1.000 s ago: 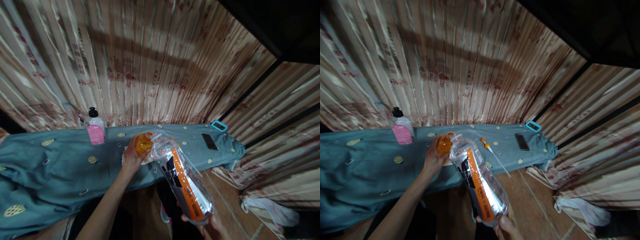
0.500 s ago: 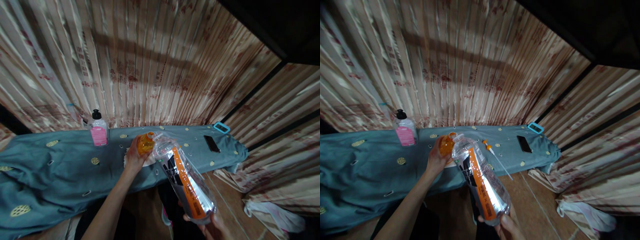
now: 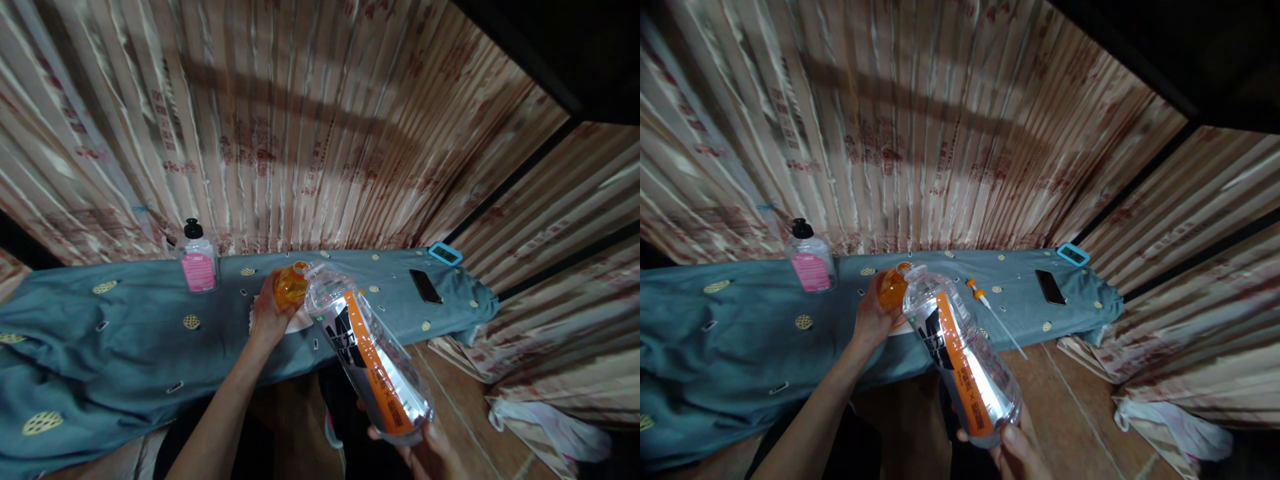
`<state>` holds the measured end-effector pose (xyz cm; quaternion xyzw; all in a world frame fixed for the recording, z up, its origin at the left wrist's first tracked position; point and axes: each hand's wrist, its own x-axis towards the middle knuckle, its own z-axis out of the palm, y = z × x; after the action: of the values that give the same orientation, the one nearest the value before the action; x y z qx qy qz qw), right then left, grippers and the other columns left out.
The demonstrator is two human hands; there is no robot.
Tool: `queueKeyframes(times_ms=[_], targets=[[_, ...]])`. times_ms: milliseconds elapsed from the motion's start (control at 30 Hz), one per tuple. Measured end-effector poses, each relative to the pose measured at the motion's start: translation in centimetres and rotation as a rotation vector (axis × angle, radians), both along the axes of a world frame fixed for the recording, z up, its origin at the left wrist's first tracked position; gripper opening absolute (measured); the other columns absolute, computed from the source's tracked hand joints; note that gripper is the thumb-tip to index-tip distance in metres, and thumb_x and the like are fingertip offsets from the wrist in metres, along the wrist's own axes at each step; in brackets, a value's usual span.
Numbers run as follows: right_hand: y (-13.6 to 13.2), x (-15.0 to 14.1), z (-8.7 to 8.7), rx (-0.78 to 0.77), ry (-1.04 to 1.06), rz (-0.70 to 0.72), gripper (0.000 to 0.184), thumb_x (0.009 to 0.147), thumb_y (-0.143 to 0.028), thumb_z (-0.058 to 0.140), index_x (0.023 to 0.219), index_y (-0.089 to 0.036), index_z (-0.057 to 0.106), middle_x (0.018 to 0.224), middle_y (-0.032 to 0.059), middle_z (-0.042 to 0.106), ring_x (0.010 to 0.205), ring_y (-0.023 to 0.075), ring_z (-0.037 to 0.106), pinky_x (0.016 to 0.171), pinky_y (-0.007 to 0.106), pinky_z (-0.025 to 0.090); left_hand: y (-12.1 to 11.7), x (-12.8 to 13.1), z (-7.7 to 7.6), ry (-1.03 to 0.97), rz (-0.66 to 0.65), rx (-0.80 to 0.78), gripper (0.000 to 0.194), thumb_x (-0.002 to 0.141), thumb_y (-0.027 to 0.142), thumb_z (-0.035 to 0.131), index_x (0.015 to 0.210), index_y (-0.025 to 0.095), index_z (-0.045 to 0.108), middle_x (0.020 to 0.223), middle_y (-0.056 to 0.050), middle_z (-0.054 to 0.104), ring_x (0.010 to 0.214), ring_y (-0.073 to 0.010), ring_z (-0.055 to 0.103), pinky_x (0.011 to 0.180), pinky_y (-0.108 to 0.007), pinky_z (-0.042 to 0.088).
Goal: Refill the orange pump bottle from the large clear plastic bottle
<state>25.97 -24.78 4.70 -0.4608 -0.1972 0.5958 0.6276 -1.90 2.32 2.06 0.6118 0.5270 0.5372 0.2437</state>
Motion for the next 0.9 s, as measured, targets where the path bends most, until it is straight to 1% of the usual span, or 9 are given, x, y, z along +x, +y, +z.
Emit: queueKeyframes(times_ms=[67,133,233,367,433,567,700,800,900], targets=[[0.1,-0.3,0.5,-0.021,-0.006,-0.010,0.059,0.088,-0.062,0.118,0.135,-0.030,0.103,0.130,0.0174,0.104,0.120,0.0399,0.101,0.100,0.047,0.083,0.0,-0.2,-0.1,0.015,0.014,0.000,0.074,0.083,0.031,0.095,0.153,0.033,0.071,0.147,-0.012,0.096,0.135,-0.0428,0.095,0.112,-0.055,0.080],[0.3,-0.5,1.0,-0.036,-0.020,-0.006,0.076,0.085,-0.062,0.120,0.151,-0.031,0.098,0.127,0.0162,0.104,0.117,0.0405,0.101,0.100,0.049,0.083,0.1,-0.3,-0.2,0.017,0.017,0.002,0.075,0.083,0.031,0.095,0.154,0.033,0.070,0.148,-0.011,0.096,0.135,-0.0433,0.095,0.113,-0.056,0.080],[0.5,-0.8,1.6,-0.029,-0.028,0.012,0.094,0.085,-0.065,0.120,0.168,-0.033,0.090,0.131,0.0164,0.104,0.124,0.0463,0.101,0.102,0.056,0.083,0.1,-0.4,-0.2,0.008,0.008,0.003,0.076,0.083,0.031,0.096,0.154,0.034,0.070,0.150,-0.012,0.096,0.135,-0.0424,0.095,0.115,-0.056,0.079],[0.8,-0.4,1.3,0.010,-0.036,0.122,0.096,0.091,-0.069,0.115,0.173,-0.030,0.086,0.139,0.0207,0.102,0.136,0.0553,0.097,0.111,0.070,0.082,0.2,-0.4,0.1,0.003,0.005,-0.013,0.074,0.082,0.032,0.096,0.152,0.033,0.072,0.148,-0.011,0.095,0.135,-0.0413,0.095,0.115,-0.054,0.079],[0.8,0.0,0.7,0.029,-0.054,0.149,0.096,0.094,-0.070,0.112,0.177,-0.029,0.084,0.141,0.0214,0.101,0.133,0.0525,0.098,0.112,0.068,0.082,0.2,-0.4,0.2,0.009,0.001,-0.017,0.073,0.082,0.032,0.095,0.152,0.033,0.073,0.148,-0.010,0.095,0.134,-0.0405,0.095,0.115,-0.054,0.079],[0.5,0.4,-0.2,0.055,-0.057,0.117,0.097,0.099,-0.069,0.108,0.184,-0.034,0.078,0.149,0.0196,0.100,0.130,0.0463,0.098,0.107,0.060,0.083,0.3,-0.6,0.4,0.062,0.017,-0.034,0.073,0.083,0.032,0.093,0.153,0.034,0.073,0.147,-0.008,0.096,0.133,-0.0386,0.095,0.114,-0.052,0.079],[0.5,0.1,0.0,0.052,-0.051,0.107,0.095,0.101,-0.067,0.108,0.185,-0.035,0.077,0.153,0.0192,0.098,0.129,0.0451,0.098,0.110,0.061,0.083,0.4,-0.8,0.4,0.091,0.023,-0.025,0.074,0.083,0.036,0.092,0.155,0.033,0.070,0.149,-0.008,0.095,0.135,-0.0396,0.095,0.115,-0.051,0.079],[0.6,-0.1,0.1,0.046,-0.059,0.089,0.091,0.101,-0.064,0.109,0.181,-0.032,0.080,0.148,0.0191,0.100,0.127,0.0449,0.098,0.110,0.060,0.083,0.5,-0.8,0.3,0.065,0.023,-0.011,0.075,0.082,0.037,0.092,0.153,0.034,0.070,0.147,-0.008,0.095,0.133,-0.0395,0.095,0.112,-0.050,0.079],[0.7,-0.2,0.1,0.042,-0.072,0.073,0.082,0.099,-0.064,0.111,0.169,-0.027,0.089,0.136,0.0185,0.102,0.121,0.0423,0.100,0.103,0.053,0.084,0.6,-0.7,0.1,0.032,0.030,0.000,0.075,0.080,0.034,0.093,0.152,0.035,0.070,0.145,-0.007,0.095,0.130,-0.0402,0.096,0.111,-0.052,0.080]])
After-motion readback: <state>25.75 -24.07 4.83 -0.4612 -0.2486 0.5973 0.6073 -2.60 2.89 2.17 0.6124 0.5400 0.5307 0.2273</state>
